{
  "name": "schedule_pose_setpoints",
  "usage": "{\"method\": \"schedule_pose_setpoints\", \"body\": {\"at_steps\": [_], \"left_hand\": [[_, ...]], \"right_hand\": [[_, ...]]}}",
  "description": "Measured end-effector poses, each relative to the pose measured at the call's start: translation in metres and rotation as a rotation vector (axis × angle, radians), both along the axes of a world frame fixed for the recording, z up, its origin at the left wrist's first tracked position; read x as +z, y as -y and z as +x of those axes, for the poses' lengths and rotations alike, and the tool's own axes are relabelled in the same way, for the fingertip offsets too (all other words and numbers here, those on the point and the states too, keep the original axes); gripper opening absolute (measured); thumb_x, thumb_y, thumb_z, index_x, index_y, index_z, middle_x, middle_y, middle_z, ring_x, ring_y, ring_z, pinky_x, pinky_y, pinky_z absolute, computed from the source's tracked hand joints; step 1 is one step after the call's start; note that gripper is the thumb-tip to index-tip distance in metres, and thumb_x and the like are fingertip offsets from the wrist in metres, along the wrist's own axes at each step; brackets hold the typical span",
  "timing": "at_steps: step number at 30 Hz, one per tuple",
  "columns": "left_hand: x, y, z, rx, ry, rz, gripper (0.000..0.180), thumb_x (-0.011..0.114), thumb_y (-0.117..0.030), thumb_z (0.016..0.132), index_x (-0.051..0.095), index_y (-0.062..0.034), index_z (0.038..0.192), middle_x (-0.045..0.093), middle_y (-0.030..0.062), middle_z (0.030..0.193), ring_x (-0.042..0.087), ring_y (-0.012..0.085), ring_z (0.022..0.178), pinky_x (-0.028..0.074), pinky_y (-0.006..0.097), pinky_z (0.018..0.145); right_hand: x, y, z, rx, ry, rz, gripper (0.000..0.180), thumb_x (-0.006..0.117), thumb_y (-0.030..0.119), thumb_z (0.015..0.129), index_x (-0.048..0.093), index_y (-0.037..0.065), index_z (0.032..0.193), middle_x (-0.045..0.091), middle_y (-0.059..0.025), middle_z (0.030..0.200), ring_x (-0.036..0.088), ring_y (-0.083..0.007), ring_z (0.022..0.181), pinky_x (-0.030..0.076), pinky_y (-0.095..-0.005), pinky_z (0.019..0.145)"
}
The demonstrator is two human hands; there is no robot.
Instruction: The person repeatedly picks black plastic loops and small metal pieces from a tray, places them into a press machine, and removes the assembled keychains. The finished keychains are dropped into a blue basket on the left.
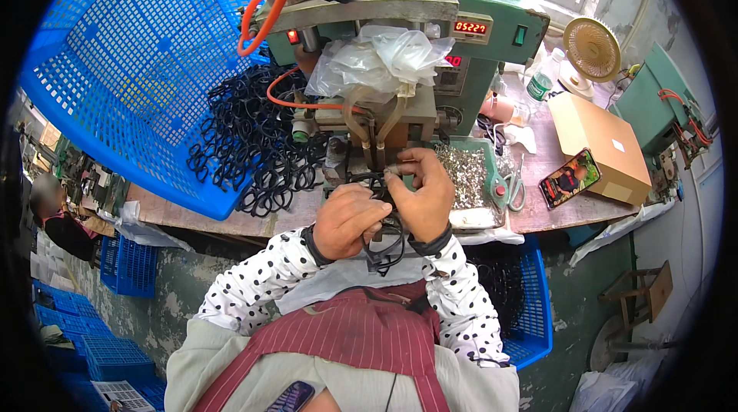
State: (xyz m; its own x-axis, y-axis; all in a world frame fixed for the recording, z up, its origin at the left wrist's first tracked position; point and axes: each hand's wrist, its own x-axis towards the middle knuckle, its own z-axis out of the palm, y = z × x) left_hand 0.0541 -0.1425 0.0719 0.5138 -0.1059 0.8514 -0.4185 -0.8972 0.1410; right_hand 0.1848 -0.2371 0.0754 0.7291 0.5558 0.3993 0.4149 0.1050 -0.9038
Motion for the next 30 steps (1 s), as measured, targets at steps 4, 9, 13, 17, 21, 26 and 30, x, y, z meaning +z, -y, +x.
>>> {"method": "schedule_pose_setpoints", "body": {"at_steps": [4,9,13,17,21,26,30], "left_hand": [[-0.005,0.004,-0.004,0.014,-0.028,0.056,0.041,0.069,-0.004,0.075,0.061,-0.0006,0.115,0.064,0.0101,0.095,0.061,0.0274,0.081,0.050,0.042,0.078],[0.000,0.008,-0.009,-0.081,0.008,0.080,0.043,0.070,-0.002,0.072,0.062,-0.0013,0.114,0.067,0.0122,0.103,0.063,0.0276,0.084,0.049,0.043,0.083],[0.002,-0.002,-0.005,-0.149,-0.115,0.136,0.044,0.067,-0.006,0.074,0.061,-0.0034,0.117,0.063,0.0103,0.113,0.061,0.0259,0.097,0.046,0.044,0.092],[-0.009,-0.015,0.006,-0.217,-0.180,0.115,0.050,0.067,-0.004,0.070,0.059,-0.0037,0.120,0.062,0.0110,0.118,0.059,0.0309,0.102,0.047,0.046,0.091],[-0.008,-0.016,0.007,-0.222,-0.211,0.151,0.055,0.068,-0.005,0.065,0.059,-0.0043,0.120,0.062,0.0096,0.119,0.058,0.0336,0.101,0.047,0.046,0.090],[-0.010,-0.016,0.006,-0.218,-0.200,0.123,0.053,0.068,-0.005,0.066,0.060,-0.0046,0.118,0.063,0.0080,0.117,0.058,0.0329,0.099,0.047,0.046,0.090],[-0.011,-0.013,0.004,-0.175,-0.182,0.134,0.050,0.068,-0.005,0.068,0.060,-0.0050,0.118,0.063,0.0078,0.118,0.058,0.0326,0.099,0.046,0.048,0.092]], "right_hand": [[0.012,-0.008,-0.002,0.021,-0.024,-0.053,0.038,0.073,0.007,0.073,0.056,0.002,0.106,0.070,-0.0088,0.082,0.052,-0.0069,0.058,0.039,-0.0243,0.052],[-0.003,-0.019,0.002,0.071,-0.169,0.086,0.046,0.075,0.006,0.071,0.053,0.002,0.111,0.070,-0.0084,0.083,0.053,-0.0071,0.059,0.040,-0.0229,0.053],[-0.006,-0.014,0.018,0.041,-0.150,0.059,0.052,0.074,0.003,0.071,0.053,0.001,0.119,0.069,-0.0066,0.081,0.064,-0.0131,0.074,0.048,-0.0251,0.066],[-0.058,0.009,0.096,-0.641,0.585,-0.380,0.040,0.076,0.017,0.073,0.061,0.008,0.109,0.070,-0.0094,0.085,0.065,-0.0295,0.081,0.049,-0.0414,0.073],[-0.111,0.030,0.129,-0.582,0.468,-0.669,0.027,0.077,0.026,0.073,0.068,0.016,0.096,0.068,-0.0038,0.094,0.059,-0.0277,0.093,0.042,-0.0456,0.081],[-0.103,0.026,0.105,-0.504,0.682,-0.645,0.018,0.077,0.025,0.071,0.070,0.014,0.084,0.064,-0.0015,0.105,0.053,-0.0268,0.106,0.037,-0.0493,0.084],[-0.113,0.019,0.112,-0.579,0.740,-0.530,0.018,0.076,0.023,0.073,0.068,0.011,0.085,0.064,-0.0021,0.107,0.051,-0.0282,0.109,0.036,-0.0507,0.085]]}}
